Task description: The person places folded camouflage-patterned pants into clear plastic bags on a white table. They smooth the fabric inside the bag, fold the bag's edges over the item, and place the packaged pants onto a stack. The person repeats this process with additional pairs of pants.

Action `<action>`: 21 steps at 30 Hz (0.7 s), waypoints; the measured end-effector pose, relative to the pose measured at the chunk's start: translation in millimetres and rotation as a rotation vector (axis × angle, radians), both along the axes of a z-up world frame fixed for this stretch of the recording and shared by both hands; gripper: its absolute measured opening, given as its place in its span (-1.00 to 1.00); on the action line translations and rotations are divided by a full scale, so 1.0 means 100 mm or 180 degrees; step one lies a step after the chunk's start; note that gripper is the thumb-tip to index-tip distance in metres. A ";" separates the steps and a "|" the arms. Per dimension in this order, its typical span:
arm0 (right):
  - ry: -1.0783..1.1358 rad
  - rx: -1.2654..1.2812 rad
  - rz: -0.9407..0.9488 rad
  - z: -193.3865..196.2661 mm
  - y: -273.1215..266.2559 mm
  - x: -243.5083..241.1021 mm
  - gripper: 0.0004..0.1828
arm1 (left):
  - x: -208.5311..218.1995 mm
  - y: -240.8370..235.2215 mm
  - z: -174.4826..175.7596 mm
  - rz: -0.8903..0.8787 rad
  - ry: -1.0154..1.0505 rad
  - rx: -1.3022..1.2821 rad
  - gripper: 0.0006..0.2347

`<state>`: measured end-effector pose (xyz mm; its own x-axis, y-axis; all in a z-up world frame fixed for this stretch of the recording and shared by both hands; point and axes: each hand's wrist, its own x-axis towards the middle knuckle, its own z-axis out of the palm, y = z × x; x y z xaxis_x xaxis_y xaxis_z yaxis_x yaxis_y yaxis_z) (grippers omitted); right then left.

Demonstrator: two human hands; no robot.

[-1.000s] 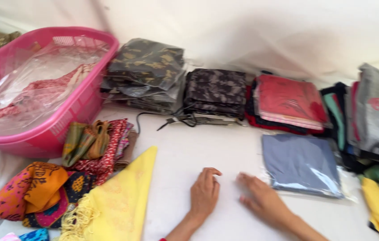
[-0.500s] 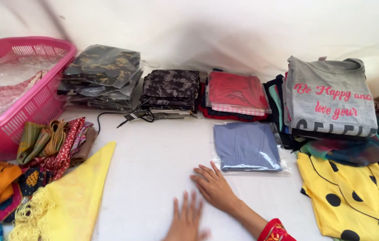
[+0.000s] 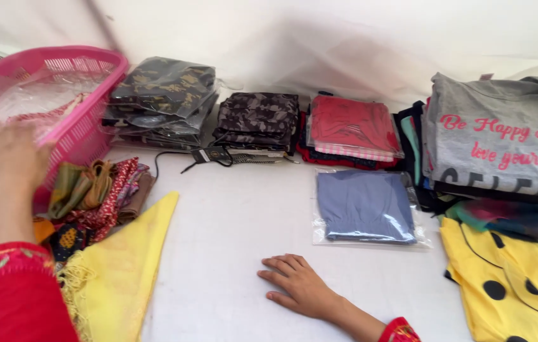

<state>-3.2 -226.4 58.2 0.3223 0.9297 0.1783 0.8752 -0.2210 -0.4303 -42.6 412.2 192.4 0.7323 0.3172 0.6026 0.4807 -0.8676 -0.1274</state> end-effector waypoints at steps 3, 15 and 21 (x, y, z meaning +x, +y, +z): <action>0.0175 -0.0147 -0.0031 0.04 0.00 0.01 -0.47 | -0.06 1.31 -0.79 0.1233 0.0635 -0.0640 -0.26; 0.0513 -0.0283 -0.0159 0.05 0.11 0.07 -0.51 | 0.03 1.21 -0.36 0.1716 0.0998 -0.1039 -0.16; 0.0523 -0.0383 -0.0245 0.03 0.12 0.07 -0.52 | -0.02 1.27 -0.57 0.1765 0.1106 -0.1442 -0.08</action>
<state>4.1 -214.5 60.9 0.4089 0.9125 0.0068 0.7740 -0.3429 -0.5323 -44.1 538.7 135.9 0.5182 0.8501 0.0937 0.8552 -0.5167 -0.0415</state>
